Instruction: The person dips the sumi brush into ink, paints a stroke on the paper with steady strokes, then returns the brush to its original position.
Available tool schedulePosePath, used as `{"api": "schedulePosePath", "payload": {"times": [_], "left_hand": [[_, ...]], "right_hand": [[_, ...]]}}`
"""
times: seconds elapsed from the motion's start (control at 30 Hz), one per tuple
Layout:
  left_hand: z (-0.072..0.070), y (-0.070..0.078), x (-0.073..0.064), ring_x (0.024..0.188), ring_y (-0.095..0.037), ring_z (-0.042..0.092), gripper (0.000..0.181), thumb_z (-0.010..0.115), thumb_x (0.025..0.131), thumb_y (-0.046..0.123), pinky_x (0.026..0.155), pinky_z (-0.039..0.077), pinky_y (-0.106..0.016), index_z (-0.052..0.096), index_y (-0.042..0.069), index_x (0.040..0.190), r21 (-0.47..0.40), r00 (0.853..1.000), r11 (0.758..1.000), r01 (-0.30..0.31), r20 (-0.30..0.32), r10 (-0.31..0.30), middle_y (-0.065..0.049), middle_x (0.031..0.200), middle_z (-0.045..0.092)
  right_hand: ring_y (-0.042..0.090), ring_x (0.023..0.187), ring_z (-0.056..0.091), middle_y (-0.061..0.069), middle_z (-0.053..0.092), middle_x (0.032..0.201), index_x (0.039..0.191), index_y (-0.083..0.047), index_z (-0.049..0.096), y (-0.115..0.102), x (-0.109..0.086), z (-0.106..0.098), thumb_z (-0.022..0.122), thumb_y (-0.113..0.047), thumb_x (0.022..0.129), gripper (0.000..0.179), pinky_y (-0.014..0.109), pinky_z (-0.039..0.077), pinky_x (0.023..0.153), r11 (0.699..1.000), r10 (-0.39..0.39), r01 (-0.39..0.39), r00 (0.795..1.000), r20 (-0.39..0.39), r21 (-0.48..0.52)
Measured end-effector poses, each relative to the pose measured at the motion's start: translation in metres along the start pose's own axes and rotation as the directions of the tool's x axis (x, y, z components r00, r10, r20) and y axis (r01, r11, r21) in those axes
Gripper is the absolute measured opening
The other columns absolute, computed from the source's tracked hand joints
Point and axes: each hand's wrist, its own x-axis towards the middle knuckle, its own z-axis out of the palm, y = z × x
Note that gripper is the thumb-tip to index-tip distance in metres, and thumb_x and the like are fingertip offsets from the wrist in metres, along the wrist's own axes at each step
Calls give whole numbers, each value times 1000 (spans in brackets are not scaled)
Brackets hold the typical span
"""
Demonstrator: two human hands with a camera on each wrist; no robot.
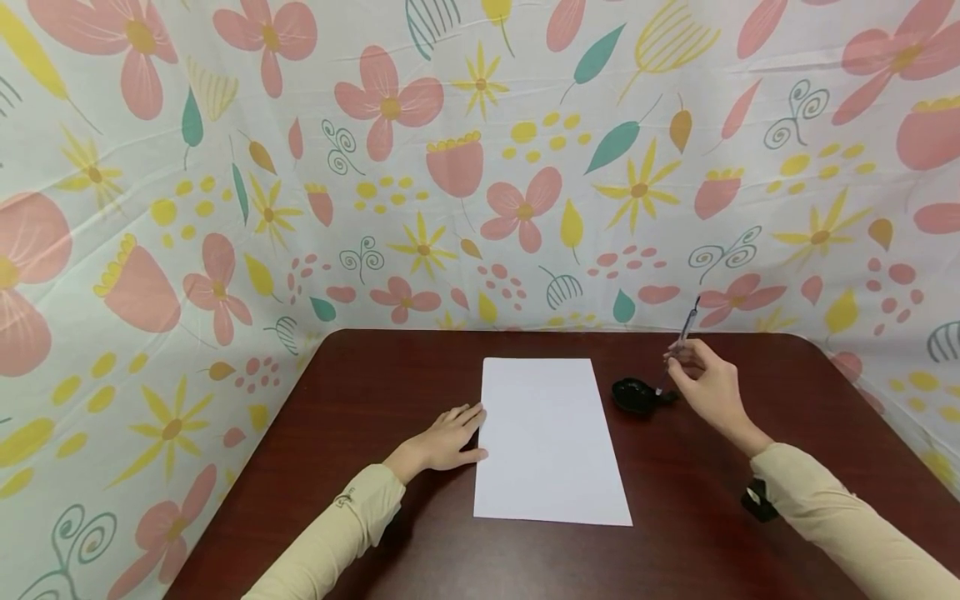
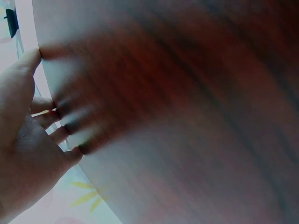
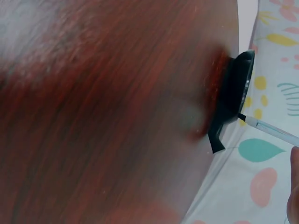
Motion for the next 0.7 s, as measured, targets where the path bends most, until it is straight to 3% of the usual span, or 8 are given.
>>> {"api": "schedulePosePath", "payload": {"times": [0.1, 0.17, 0.27, 0.33, 0.43, 0.53, 0.7], "left_hand": [[-1, 0, 0, 148, -38, 18, 72, 48, 100, 42, 116, 22, -56, 22, 0, 153, -2, 1000, 1000, -3, -4, 3, -15, 161, 18], [0, -1, 1, 148, -38, 18, 72, 47, 100, 43, 116, 21, -56, 22, 0, 153, 1, 1000, 1000, -1, -3, 1, -15, 161, 17], [0, -2, 2, 148, -37, 18, 73, 47, 100, 44, 117, 21, -55, 21, 1, 153, 8, 1000, 1000, 3, -1, -3, -14, 162, 17], [1, -2, 2, 148, -37, 17, 73, 47, 100, 44, 117, 21, -55, 21, 2, 153, 7, 1000, 1000, 4, 2, -4, -14, 162, 17], [1, -2, 1, 148, -38, 18, 72, 47, 100, 43, 116, 21, -56, 22, 1, 153, 7, 1000, 1000, -1, 0, 1, -15, 161, 17], [1, -2, 1, 148, -38, 18, 72, 47, 100, 43, 116, 22, -56, 22, 0, 153, 11, 1000, 1000, -7, -3, 7, -16, 161, 18], [1, -2, 2, 147, -38, 19, 72, 47, 100, 43, 116, 22, -55, 22, 0, 153, 19, 1000, 1000, -9, -3, 9, -16, 161, 18]], "right_hand": [[-17, 88, 58, 19, 69, 96, 107, 5, 62, 3, 2, -3, 63, 7, 86, 20, -1, 44, 72, 1000, -12, 12, 1000, -10, -11], [-16, 89, 59, 7, 70, 98, 106, 3, 62, 3, 5, -5, 63, 6, 87, 19, 0, 44, 72, 1000, -13, 13, 1000, -19, -9], [-15, 89, 60, 5, 69, 99, 107, 1, 63, 2, 9, -6, 63, 3, 88, 20, -1, 44, 73, 1000, -1, 1, 999, -44, -9], [-14, 89, 60, 7, 68, 100, 109, 0, 63, 1, 11, -7, 63, 1, 89, 19, 0, 44, 73, 1000, 22, -23, 998, -60, -5], [-11, 87, 61, 18, 68, 100, 111, 2, 63, -2, 14, -7, 61, -4, 92, 21, 1, 45, 74, 996, 83, -81, 993, -88, 25], [-7, 85, 64, 8, 69, 97, 113, 4, 62, -10, 17, -7, 60, -5, 93, 23, 2, 47, 74, 985, 154, -144, 982, -110, 91], [-1, 83, 67, -15, 67, 93, 110, 3, 61, -32, 23, -9, 58, -1, 93, 18, 8, 51, 75, 943, 258, -224, 959, -115, 248]]}}
